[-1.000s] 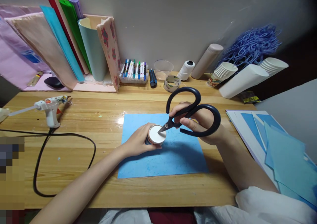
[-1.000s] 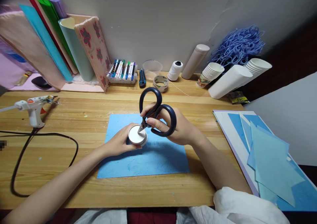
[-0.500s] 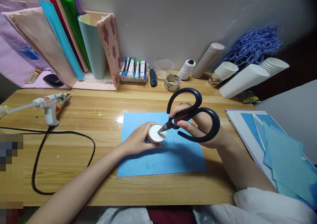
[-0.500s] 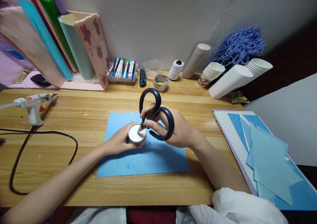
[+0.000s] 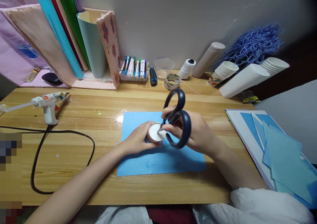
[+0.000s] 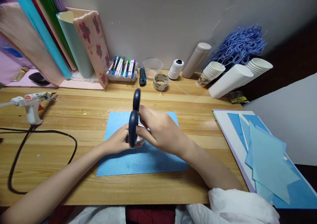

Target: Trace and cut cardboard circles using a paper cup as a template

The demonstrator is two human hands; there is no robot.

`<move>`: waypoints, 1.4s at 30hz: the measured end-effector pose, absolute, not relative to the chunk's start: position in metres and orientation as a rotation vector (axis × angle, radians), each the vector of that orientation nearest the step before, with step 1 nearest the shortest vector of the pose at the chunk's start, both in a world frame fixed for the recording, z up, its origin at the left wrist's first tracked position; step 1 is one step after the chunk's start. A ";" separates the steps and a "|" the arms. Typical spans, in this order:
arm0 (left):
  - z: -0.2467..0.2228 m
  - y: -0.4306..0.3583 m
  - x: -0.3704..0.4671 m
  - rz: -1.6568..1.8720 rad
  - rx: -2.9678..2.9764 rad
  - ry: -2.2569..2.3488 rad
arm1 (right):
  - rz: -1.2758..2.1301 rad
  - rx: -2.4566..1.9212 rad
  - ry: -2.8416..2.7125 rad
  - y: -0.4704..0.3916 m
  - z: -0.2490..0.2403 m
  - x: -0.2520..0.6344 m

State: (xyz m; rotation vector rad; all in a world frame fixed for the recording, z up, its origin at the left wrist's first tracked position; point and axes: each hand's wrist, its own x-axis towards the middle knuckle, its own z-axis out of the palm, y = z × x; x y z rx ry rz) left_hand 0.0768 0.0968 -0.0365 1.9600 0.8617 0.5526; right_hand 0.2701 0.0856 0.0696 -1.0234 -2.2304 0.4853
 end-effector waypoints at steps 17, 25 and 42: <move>-0.039 0.096 0.076 0.525 1.917 0.885 | 0.505 -1.236 -1.932 0.077 0.071 0.264; -0.035 0.099 0.078 0.563 1.975 0.830 | 0.761 -1.013 -2.146 0.081 0.080 0.272; -0.038 0.098 0.077 0.519 1.939 0.853 | 0.612 -1.119 -2.053 0.082 0.075 0.265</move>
